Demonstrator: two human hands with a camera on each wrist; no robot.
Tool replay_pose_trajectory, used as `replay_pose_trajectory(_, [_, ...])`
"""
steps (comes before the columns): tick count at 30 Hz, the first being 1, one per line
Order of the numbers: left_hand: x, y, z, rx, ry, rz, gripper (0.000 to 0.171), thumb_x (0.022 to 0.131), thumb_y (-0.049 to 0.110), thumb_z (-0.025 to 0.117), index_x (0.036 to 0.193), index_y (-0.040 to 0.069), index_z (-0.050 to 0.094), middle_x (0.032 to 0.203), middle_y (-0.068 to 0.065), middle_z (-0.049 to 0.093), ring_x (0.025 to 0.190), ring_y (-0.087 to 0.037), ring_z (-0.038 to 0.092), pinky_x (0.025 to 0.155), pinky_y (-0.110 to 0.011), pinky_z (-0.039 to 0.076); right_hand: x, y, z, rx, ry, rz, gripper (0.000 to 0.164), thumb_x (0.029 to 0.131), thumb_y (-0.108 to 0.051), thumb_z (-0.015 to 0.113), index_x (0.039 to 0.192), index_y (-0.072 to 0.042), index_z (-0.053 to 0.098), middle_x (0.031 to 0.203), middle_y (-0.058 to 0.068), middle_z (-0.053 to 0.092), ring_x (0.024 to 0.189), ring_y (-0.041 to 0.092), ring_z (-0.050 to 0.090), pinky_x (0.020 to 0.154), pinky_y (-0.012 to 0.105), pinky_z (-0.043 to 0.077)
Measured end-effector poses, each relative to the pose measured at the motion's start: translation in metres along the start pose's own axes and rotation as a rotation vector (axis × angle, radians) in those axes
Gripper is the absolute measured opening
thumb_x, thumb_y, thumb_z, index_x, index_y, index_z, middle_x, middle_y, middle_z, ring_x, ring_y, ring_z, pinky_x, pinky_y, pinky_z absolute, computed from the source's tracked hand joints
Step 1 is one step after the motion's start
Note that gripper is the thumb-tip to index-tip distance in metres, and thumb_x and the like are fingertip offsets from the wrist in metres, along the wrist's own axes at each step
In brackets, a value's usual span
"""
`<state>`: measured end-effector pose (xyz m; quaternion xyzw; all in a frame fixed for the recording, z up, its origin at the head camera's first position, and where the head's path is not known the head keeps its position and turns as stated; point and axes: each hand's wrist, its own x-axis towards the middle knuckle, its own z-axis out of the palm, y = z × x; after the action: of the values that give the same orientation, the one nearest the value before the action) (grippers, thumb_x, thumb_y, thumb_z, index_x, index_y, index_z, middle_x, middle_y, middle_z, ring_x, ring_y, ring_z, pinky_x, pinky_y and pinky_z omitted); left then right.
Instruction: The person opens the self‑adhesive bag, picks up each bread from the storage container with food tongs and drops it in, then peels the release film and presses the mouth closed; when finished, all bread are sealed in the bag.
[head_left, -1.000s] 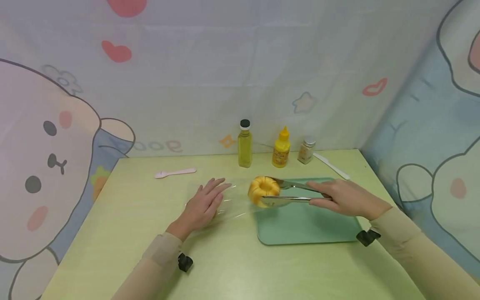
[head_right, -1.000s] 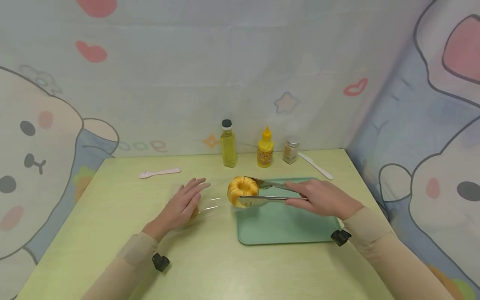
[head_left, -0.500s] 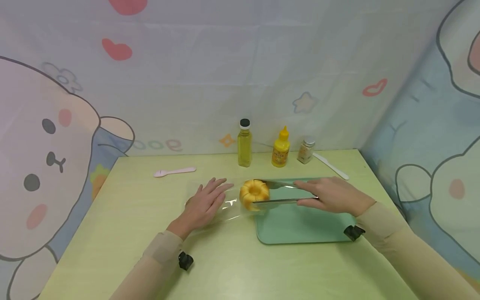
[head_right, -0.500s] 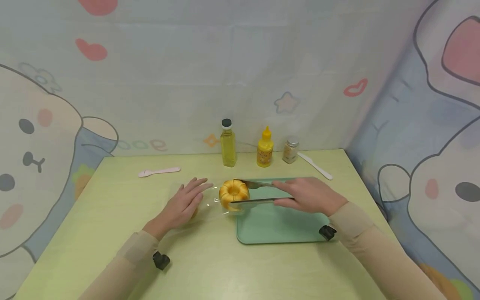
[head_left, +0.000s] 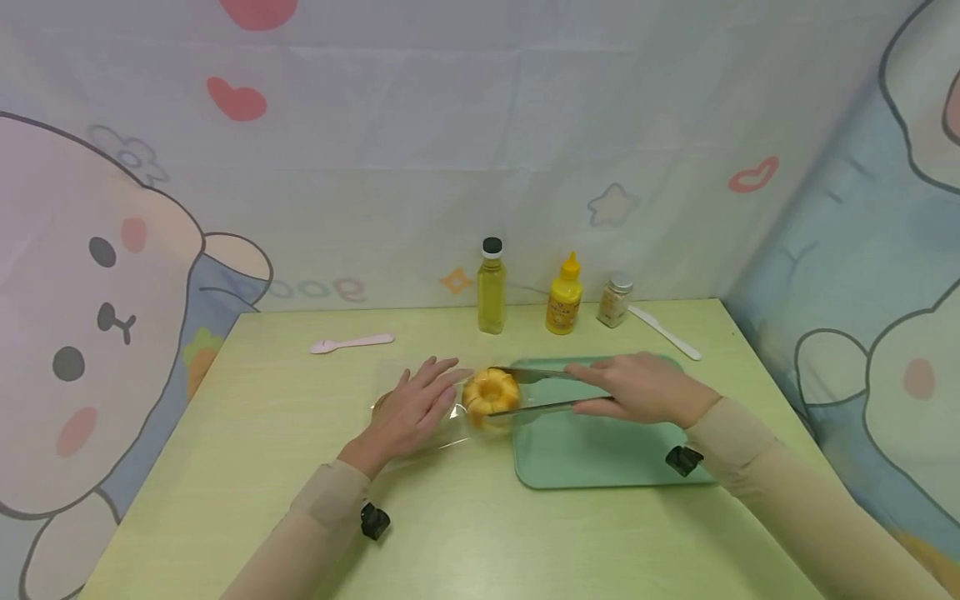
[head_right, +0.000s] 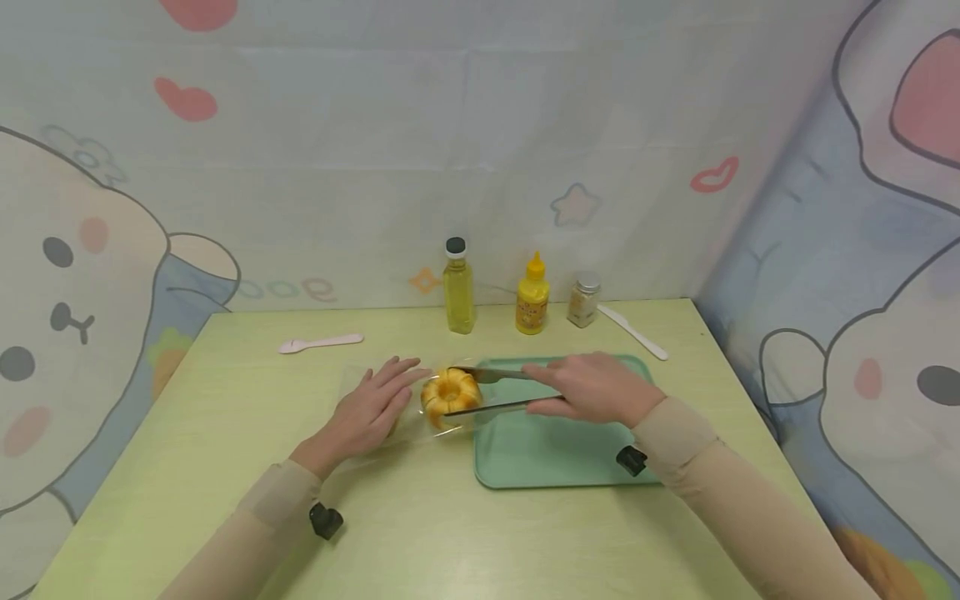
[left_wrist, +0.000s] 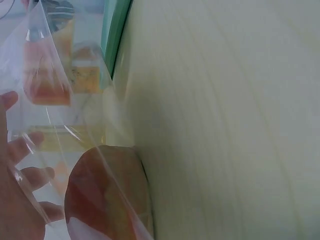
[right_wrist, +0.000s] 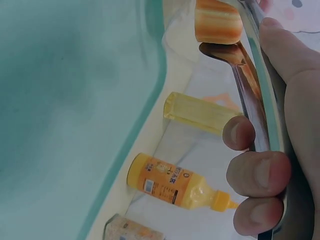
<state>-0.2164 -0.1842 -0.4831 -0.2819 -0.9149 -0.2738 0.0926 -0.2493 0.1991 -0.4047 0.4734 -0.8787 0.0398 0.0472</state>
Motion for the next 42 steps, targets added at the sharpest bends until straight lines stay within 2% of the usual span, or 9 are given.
replay_pose_trajectory(8, [0.001, 0.004, 0.002, 0.005, -0.004, 0.003, 0.042, 0.115, 0.035, 0.039, 0.153, 0.026, 0.056, 0.160, -0.008, 0.050, 0.153, -0.044, 0.036, 0.116, -0.079, 0.023, 0.018, -0.007, 0.009, 0.015, -0.025, -0.019, 0.060, 0.103, -0.054, 0.063, 0.141, -0.008, 0.065, 0.097, 0.002, 0.077, 0.072, 0.011, 0.069, 0.063, 0.034, 0.058])
replay_pose_trajectory(14, [0.005, 0.008, 0.003, 0.019, -0.011, 0.016, 0.041, 0.115, 0.036, 0.040, 0.152, 0.029, 0.057, 0.158, -0.007, 0.053, 0.151, -0.047, 0.038, 0.115, -0.080, 0.023, 0.032, -0.011, 0.018, 0.011, -0.026, -0.047, 0.056, 0.102, -0.054, 0.064, 0.136, -0.009, 0.065, 0.086, -0.001, 0.073, 0.068, 0.010, 0.065, 0.059, 0.032, 0.055])
replay_pose_trajectory(17, [0.007, 0.009, 0.005, 0.035, -0.004, 0.027, 0.040, 0.115, 0.035, 0.041, 0.149, 0.029, 0.060, 0.156, -0.006, 0.054, 0.150, -0.048, 0.040, 0.114, -0.081, 0.022, 0.038, -0.014, 0.022, 0.005, -0.030, -0.054, 0.051, 0.102, -0.055, 0.064, 0.128, -0.012, 0.064, 0.078, -0.006, 0.067, 0.064, 0.007, 0.060, 0.054, 0.029, 0.051])
replay_pose_trajectory(21, [0.008, 0.010, 0.006, 0.057, -0.001, 0.045, 0.039, 0.114, 0.032, 0.043, 0.146, 0.022, 0.063, 0.156, -0.007, 0.055, 0.149, -0.048, 0.040, 0.113, -0.083, 0.021, 0.044, -0.017, 0.027, 0.013, -0.036, -0.052, 0.045, 0.101, -0.057, 0.064, 0.119, -0.015, 0.062, 0.070, -0.011, 0.055, 0.058, 0.003, 0.052, 0.051, 0.026, 0.046])
replay_pose_trajectory(25, [0.009, 0.012, 0.006, 0.062, -0.002, 0.048, 0.038, 0.114, 0.030, 0.044, 0.144, 0.019, 0.065, 0.155, -0.007, 0.055, 0.150, -0.048, 0.040, 0.114, -0.082, 0.022, 0.048, -0.018, 0.030, 0.010, -0.025, -0.054, 0.046, 0.102, -0.057, 0.063, 0.118, -0.015, 0.062, 0.070, -0.012, 0.054, 0.058, 0.003, 0.051, 0.052, 0.026, 0.047])
replay_pose_trajectory(29, [0.010, 0.015, 0.006, 0.071, 0.002, 0.049, 0.037, 0.114, 0.030, 0.045, 0.143, 0.022, 0.065, 0.155, -0.007, 0.056, 0.149, -0.047, 0.041, 0.113, -0.082, 0.023, 0.050, -0.019, 0.031, 0.001, -0.020, -0.054, 0.047, 0.101, -0.058, 0.064, 0.121, -0.015, 0.063, 0.070, -0.011, 0.054, 0.058, 0.003, 0.051, 0.052, 0.027, 0.048])
replay_pose_trajectory(36, [0.011, 0.016, 0.009, 0.096, 0.008, 0.082, 0.035, 0.114, 0.028, 0.046, 0.141, 0.019, 0.066, 0.153, -0.009, 0.057, 0.148, -0.050, 0.042, 0.110, -0.084, 0.025, 0.052, -0.023, 0.030, 0.027, -0.030, -0.036, 0.046, 0.101, -0.056, 0.065, 0.121, -0.014, 0.064, 0.069, -0.010, 0.054, 0.058, 0.003, 0.051, 0.053, 0.028, 0.049])
replay_pose_trajectory(39, [0.011, 0.016, 0.010, 0.079, 0.014, 0.069, 0.035, 0.114, 0.028, 0.046, 0.140, 0.019, 0.067, 0.153, -0.008, 0.058, 0.148, -0.051, 0.041, 0.111, -0.084, 0.024, 0.052, -0.023, 0.029, 0.042, -0.046, -0.022, 0.047, 0.101, -0.056, 0.065, 0.120, -0.013, 0.064, 0.069, -0.009, 0.055, 0.058, 0.004, 0.052, 0.053, 0.028, 0.049])
replay_pose_trajectory(42, [0.010, 0.015, 0.011, 0.062, 0.017, 0.051, 0.035, 0.114, 0.029, 0.044, 0.140, 0.020, 0.066, 0.153, -0.008, 0.058, 0.148, -0.051, 0.040, 0.111, -0.084, 0.023, 0.051, -0.023, 0.031, 0.066, -0.070, -0.001, 0.054, 0.101, -0.059, 0.063, 0.126, -0.011, 0.064, 0.071, -0.009, 0.058, 0.060, 0.003, 0.054, 0.055, 0.029, 0.051])
